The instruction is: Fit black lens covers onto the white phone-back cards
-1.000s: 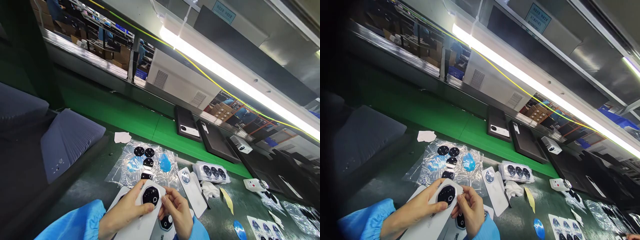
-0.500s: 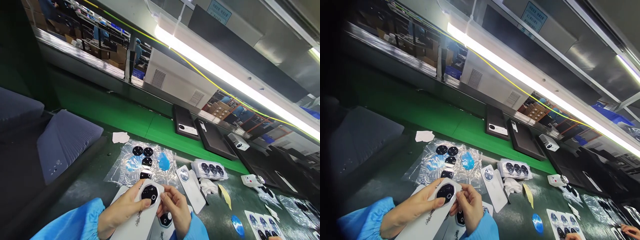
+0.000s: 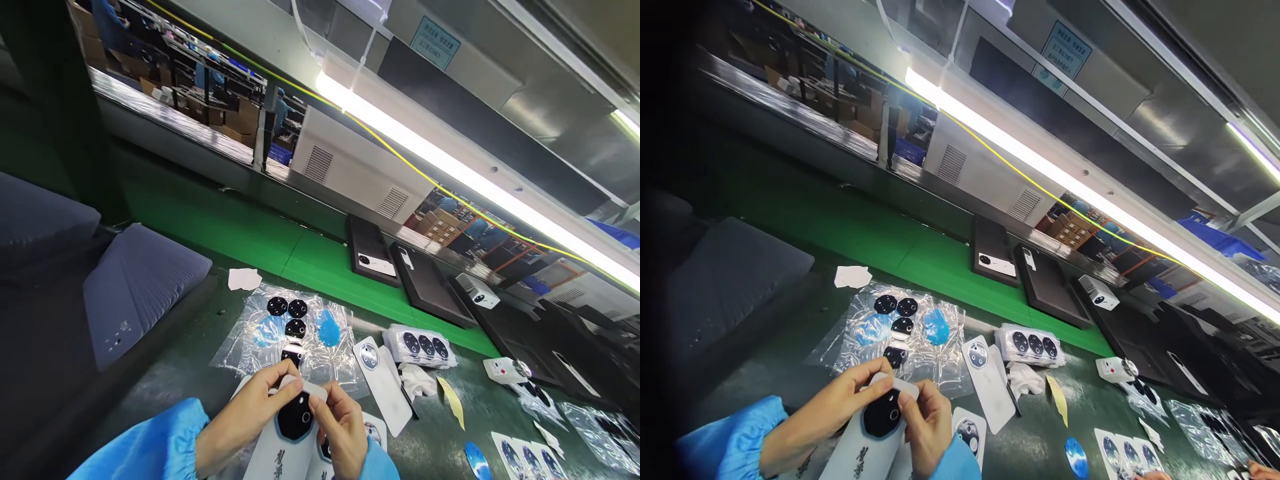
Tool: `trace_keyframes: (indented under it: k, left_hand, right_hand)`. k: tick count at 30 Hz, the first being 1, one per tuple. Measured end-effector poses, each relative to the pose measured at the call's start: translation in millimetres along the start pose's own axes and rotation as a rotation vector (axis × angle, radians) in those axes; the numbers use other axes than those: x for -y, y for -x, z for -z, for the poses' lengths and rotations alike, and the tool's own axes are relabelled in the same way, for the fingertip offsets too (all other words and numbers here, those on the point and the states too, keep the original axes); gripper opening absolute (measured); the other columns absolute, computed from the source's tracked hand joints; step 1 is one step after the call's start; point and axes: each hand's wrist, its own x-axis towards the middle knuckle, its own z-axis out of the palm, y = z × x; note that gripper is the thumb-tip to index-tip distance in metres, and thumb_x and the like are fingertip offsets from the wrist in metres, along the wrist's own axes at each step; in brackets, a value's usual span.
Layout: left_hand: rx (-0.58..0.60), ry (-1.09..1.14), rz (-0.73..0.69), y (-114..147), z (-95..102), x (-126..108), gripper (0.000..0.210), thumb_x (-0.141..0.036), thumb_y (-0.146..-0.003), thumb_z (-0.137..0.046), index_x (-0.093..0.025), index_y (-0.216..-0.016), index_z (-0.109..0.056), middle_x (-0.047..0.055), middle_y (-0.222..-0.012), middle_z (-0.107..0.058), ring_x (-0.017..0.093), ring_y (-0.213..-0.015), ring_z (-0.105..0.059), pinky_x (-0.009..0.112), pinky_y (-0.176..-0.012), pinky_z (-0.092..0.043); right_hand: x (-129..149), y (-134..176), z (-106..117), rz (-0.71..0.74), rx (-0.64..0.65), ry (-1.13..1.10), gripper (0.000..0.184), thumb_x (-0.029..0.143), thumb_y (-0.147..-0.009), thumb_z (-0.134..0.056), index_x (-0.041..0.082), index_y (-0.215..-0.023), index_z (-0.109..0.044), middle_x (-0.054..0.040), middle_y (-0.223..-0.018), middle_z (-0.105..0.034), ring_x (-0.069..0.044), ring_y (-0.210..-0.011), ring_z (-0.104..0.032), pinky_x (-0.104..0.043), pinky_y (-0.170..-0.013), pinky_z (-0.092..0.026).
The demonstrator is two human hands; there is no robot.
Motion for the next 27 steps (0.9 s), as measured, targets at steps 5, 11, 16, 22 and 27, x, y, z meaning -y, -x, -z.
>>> trace_keyframes:
  k: [5,11,16,22,27]
  left_hand:
    - [0.055,-0.104,0.020,-2.1,5.8,-4.4,0.045,-0.061,-0.066,-0.064,-0.021,-0.069,-0.044,-0.007,-0.060,-0.043,0.013,-0.061,-0.041,0.024,-0.056,-0.030]
    - [0.120,-0.102,-0.009,3.7,4.7,-5.6,0.046,-0.058,-0.066,-0.066,-0.023,-0.068,-0.036,-0.008,-0.059,-0.042,0.013,-0.060,-0.041,0.023,-0.055,-0.031]
    - [0.125,0.037,-0.034,16.2,-5.5,-6.5,0.054,-0.071,-0.068,-0.060,-0.024,-0.072,-0.033,-0.009,-0.055,-0.044,0.012,-0.053,-0.043,0.023,-0.052,-0.031]
    - [0.153,-0.032,-0.151,32.1,-5.6,-4.5,0.057,-0.079,-0.068,-0.054,-0.022,-0.070,-0.047,-0.005,-0.061,-0.054,0.015,-0.062,-0.051,0.023,-0.059,-0.041]
    - [0.068,-0.023,-0.136,56.8,-12.5,11.8,0.053,-0.075,-0.064,-0.062,-0.024,-0.078,-0.059,-0.001,-0.074,-0.069,0.022,-0.075,-0.065,0.026,-0.067,-0.053]
  right_hand:
    - [-3.9,6.9,-8.2,0.029,0.031,0.013,0.059,0.078,-0.071,-0.052,0.020,-0.065,-0.048,0.0076,-0.052,-0.037,-0.007,-0.041,-0.037,-0.020,-0.039,-0.031]
    - [-10.2,13.0,-12.9,0.156,-0.045,0.080,0.054,0.072,-0.079,-0.047,0.020,-0.064,-0.048,0.0075,-0.051,-0.035,-0.006,-0.038,-0.034,-0.021,-0.036,-0.025]
    - [-5.6,21.0,-18.8,0.182,-0.047,0.007,0.053,0.073,-0.077,-0.050,0.021,-0.064,-0.046,0.0074,-0.051,-0.037,-0.006,-0.038,-0.033,-0.020,-0.036,-0.024]
    - [-1.3,42.1,-23.7,0.201,-0.003,-0.194,0.055,0.067,-0.059,-0.073,0.019,-0.066,-0.049,0.0075,-0.057,-0.042,-0.003,-0.042,-0.029,-0.016,-0.038,-0.025]
    - [-9.7,61.7,-23.0,0.258,-0.104,-0.294,0.058,0.071,-0.056,-0.072,0.020,-0.059,-0.045,0.0088,-0.046,-0.039,-0.003,-0.035,-0.028,-0.017,-0.033,-0.020]
